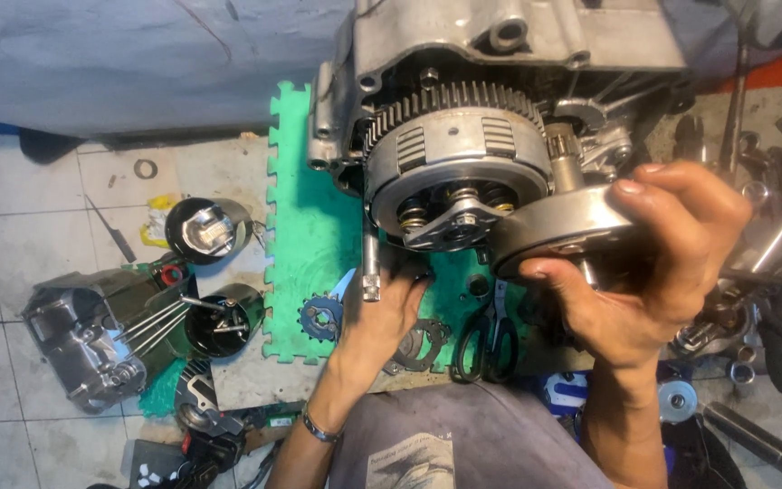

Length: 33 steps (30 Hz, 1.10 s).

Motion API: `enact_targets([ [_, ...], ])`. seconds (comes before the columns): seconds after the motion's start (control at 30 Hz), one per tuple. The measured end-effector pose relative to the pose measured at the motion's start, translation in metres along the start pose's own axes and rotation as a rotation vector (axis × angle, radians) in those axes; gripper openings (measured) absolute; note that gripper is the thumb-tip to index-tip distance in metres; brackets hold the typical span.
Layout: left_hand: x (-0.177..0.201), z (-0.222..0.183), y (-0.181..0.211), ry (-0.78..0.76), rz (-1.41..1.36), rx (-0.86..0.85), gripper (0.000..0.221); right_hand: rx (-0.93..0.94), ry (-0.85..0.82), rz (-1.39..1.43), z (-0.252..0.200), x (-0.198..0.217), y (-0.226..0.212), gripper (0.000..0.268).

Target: The person fits a clutch/flywheel assembly onto a motorcycle engine case on a workshop bench, aligning the gear assembly by hand and tightening a central bolt with a socket wrench, then repositions and presses the assembly to seat it.

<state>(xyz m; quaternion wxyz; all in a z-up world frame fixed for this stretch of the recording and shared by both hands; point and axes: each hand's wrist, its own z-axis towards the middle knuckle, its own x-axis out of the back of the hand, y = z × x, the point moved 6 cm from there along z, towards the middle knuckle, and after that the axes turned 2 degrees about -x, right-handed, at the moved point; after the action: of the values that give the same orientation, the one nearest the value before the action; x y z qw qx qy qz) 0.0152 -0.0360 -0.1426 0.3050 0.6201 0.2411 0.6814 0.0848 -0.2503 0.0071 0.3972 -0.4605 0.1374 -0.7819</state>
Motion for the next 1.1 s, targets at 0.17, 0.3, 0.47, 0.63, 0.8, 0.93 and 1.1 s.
enact_targets([
  [0.17, 0.010, -0.002, 0.008, 0.069, -0.009, -0.089, 0.020, -0.009, 0.002, 0.003, 0.001, 0.000, -0.004, 0.069],
  [0.3, 0.007, -0.008, 0.013, -0.139, 0.120, 0.091, 0.017, -0.009, -0.001, -0.004, 0.000, 0.000, -0.002, 0.069],
  [0.47, 0.104, -0.002, 0.096, 0.107, -0.012, -0.311, 0.037, -0.035, -0.025, -0.010, 0.017, 0.004, -0.017, 0.067],
  [0.63, 0.159, 0.086, 0.084, 0.252, 0.188, -0.273, 0.103, -0.018, -0.147, -0.160, 0.044, -0.002, -0.055, 0.059],
  [0.8, 0.129, 0.122, 0.044, -0.005, -0.060, -0.263, 0.113, 0.150, -0.131, -0.451, 0.068, -0.026, -0.064, 0.034],
  [0.93, 0.123, 0.131, 0.039, 0.000, -0.043, -0.286, 0.117, 0.181, -0.086, -0.431, 0.046, -0.023, -0.038, 0.024],
  [1.1, 0.114, 0.136, 0.028, -0.052, -0.076, -0.312, 0.119, 0.149, -0.077, -0.404, 0.040, -0.023, -0.036, 0.017],
])
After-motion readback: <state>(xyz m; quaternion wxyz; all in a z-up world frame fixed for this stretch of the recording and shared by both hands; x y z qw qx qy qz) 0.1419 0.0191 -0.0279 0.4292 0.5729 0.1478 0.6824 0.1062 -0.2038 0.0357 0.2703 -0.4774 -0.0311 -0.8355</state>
